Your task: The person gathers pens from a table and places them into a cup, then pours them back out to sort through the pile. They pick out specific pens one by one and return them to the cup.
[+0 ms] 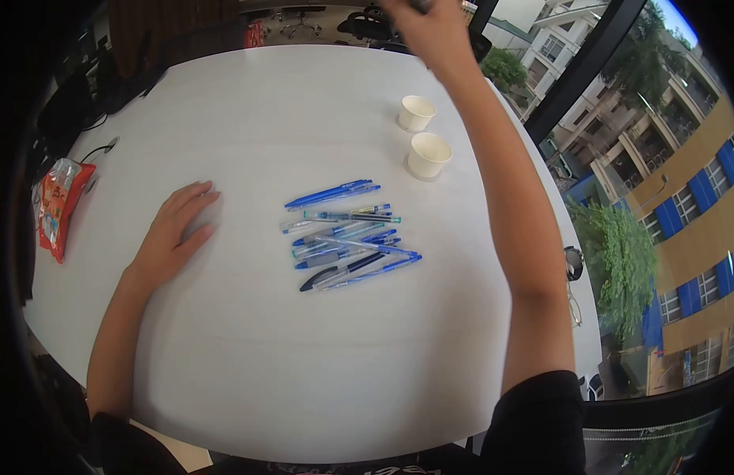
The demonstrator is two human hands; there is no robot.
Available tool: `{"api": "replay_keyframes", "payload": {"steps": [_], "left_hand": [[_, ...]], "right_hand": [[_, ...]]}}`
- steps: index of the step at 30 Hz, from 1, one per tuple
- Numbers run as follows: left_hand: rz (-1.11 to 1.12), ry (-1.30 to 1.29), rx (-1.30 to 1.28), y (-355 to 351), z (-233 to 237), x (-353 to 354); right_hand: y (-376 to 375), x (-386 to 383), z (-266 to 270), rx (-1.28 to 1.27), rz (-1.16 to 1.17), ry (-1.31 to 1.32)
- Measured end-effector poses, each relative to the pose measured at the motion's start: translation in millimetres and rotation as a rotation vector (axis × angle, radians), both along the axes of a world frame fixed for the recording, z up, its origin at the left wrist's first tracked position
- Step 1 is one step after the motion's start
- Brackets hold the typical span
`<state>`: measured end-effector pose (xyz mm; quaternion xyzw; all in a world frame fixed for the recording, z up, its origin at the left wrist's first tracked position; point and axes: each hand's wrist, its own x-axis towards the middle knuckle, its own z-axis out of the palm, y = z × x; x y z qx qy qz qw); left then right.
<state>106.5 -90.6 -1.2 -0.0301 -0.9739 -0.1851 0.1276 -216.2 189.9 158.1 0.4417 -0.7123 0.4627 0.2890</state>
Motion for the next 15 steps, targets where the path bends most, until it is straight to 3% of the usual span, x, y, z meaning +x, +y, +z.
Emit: {"api": "replay_keyframes", "payload": {"steps": [2, 4, 6, 8, 10, 12, 13, 15], "left_hand": [[-0.005, 0.041, -0.027, -2, -1, -3], [-0.017, 0.057, -0.033, -5, -7, -1], [-0.02, 0.056, -0.029, -5, -7, -1], [-0.029, 0.046, -0.036, -2, -1, 1], [0.037, -0.06, 0.193, 8, 7, 1], [0.121, -0.117, 0.2, 20, 17, -14], [0.208, -0.172, 0.233, 31, 19, -24], [0.179, -0.158, 0.277, 55, 11, -45]], "right_hand": [[3, 48, -32, 0.367, -0.013, 0.101], [10, 112, -70, 0.732, -0.139, 0.006], [19, 142, -92, 0.917, -0.115, -0.048], [22, 160, -95, 0.967, -0.137, -0.071], [28, 174, -104, 1.019, -0.165, -0.116], [34, 171, -115, 0.97, -0.065, 0.138], [39, 171, -117, 0.963, -0.083, 0.143], [40, 166, -109, 0.9, -0.063, 0.143]]}}
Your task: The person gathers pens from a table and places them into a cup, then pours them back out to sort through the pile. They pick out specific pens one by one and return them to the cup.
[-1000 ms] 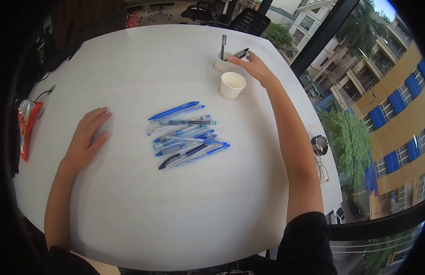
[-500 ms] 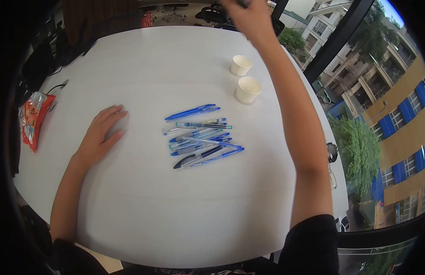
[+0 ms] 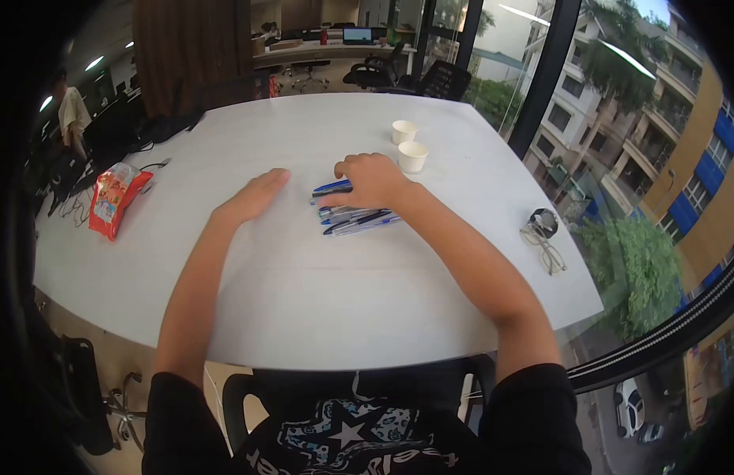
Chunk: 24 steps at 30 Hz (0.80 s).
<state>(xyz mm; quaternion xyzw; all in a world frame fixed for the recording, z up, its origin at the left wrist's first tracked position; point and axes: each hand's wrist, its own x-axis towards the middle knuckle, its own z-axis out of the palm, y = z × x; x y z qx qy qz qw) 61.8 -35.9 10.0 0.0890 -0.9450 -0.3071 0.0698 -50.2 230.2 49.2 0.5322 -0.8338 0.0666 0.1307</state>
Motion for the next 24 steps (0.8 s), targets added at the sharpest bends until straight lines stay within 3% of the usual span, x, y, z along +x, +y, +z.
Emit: {"api": "replay_keyframes", "payload": {"steps": [4, 6, 7, 8, 9, 12, 15, 17, 21, 24], "left_hand": [[-0.237, 0.169, 0.251, 59, -24, -42], [-0.102, 0.051, -0.119, 96, -6, -26], [-0.079, 0.14, -0.21, 90, -32, -43], [-0.118, 0.168, -0.236, 88, -35, -41], [-0.161, 0.201, -0.056, 92, -26, -25], [-0.301, 0.105, 0.016, 88, -10, 1], [-0.42, 0.066, -0.157, 91, -14, 21], [-0.491, 0.146, -0.342, 97, -7, 40], [-0.538, 0.243, -0.194, 96, -9, 35], [-0.502, 0.229, -0.229, 109, 1, 39]], "right_hand": [[5, -37, -17, -0.227, 0.038, -0.141], [3, -63, -43, -0.181, 0.056, -0.387], [7, -42, -32, -0.093, 0.017, -0.603], [6, -45, -38, -0.071, -0.006, -0.604], [17, -18, -22, -0.058, -0.03, -0.663], [44, -11, -28, -0.039, -0.02, -0.545], [72, 16, -37, 0.006, 0.008, -0.473], [79, 19, -53, -0.015, 0.161, -0.166], [78, 38, -46, -0.047, 0.119, -0.262], [79, 44, -37, -0.068, 0.141, -0.281]]}}
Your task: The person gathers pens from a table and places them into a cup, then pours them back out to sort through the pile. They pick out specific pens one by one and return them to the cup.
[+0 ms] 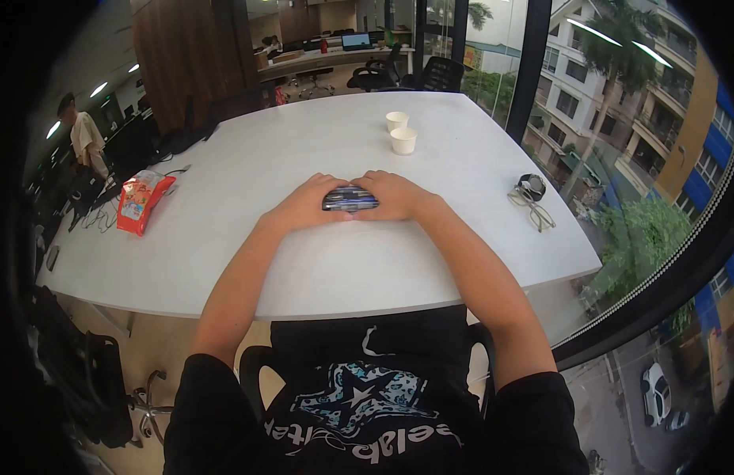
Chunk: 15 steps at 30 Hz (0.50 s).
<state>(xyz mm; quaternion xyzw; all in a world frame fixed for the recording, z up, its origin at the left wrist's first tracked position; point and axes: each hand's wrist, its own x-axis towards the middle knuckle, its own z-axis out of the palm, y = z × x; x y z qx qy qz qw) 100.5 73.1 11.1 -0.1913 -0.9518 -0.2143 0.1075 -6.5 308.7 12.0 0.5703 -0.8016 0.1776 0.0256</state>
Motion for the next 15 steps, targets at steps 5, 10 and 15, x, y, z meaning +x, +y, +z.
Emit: {"api": "replay_keyframes", "payload": {"steps": [5, 10, 15], "left_hand": [[-0.002, -0.011, -0.037, 4, 6, 3], [0.009, -0.052, -0.032, 7, 4, 2], [0.013, -0.014, -0.094, 10, 0, 2]], "right_hand": [[2, 8, 10, 0.016, -0.014, -0.032], [0, 4, 9, 0.046, 0.007, 0.002], [-1, 9, 14, 0.106, -0.015, -0.003]]}}
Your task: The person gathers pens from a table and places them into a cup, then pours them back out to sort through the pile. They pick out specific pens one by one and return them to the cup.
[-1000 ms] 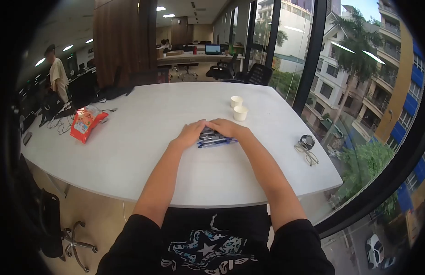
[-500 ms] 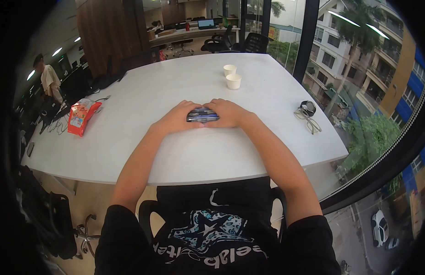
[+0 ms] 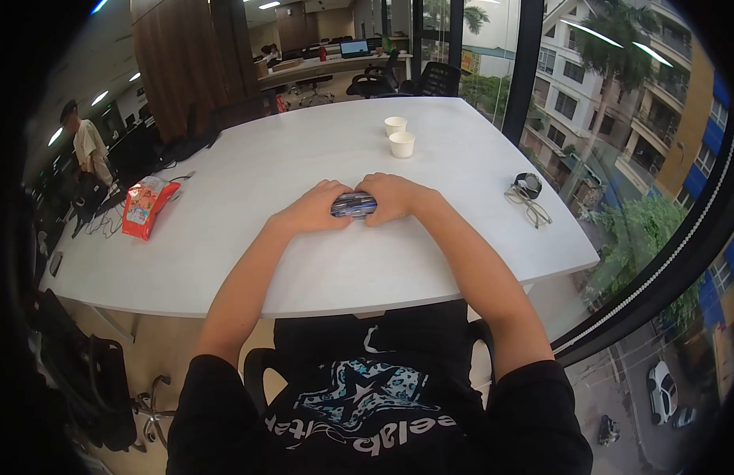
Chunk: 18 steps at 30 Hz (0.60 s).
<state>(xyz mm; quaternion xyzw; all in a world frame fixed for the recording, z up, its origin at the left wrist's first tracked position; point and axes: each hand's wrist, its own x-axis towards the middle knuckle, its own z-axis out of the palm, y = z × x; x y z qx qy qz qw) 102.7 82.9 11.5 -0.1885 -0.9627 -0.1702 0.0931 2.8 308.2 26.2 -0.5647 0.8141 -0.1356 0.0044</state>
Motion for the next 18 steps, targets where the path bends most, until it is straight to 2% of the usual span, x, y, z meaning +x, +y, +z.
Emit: {"api": "replay_keyframes", "payload": {"steps": [5, 9, 13, 15, 18], "left_hand": [[0.002, -0.008, 0.027, 3, 1, 0], [-0.003, 0.025, 0.107, 0, 3, -1], [0.04, 0.021, 0.257, 5, 10, 6], [-0.022, 0.045, 0.326, 3, 5, 2], [0.028, -0.038, 0.317, 2, 8, 2]], "right_hand": [[-2, 6, 2, -0.023, -0.049, -0.005], [-4, -4, 3, -0.01, -0.008, 0.11], [2, -8, 5, -0.117, -0.044, 0.002], [6, -16, 0, -0.19, 0.001, -0.041], [10, -22, -3, -0.169, 0.011, -0.083]]}}
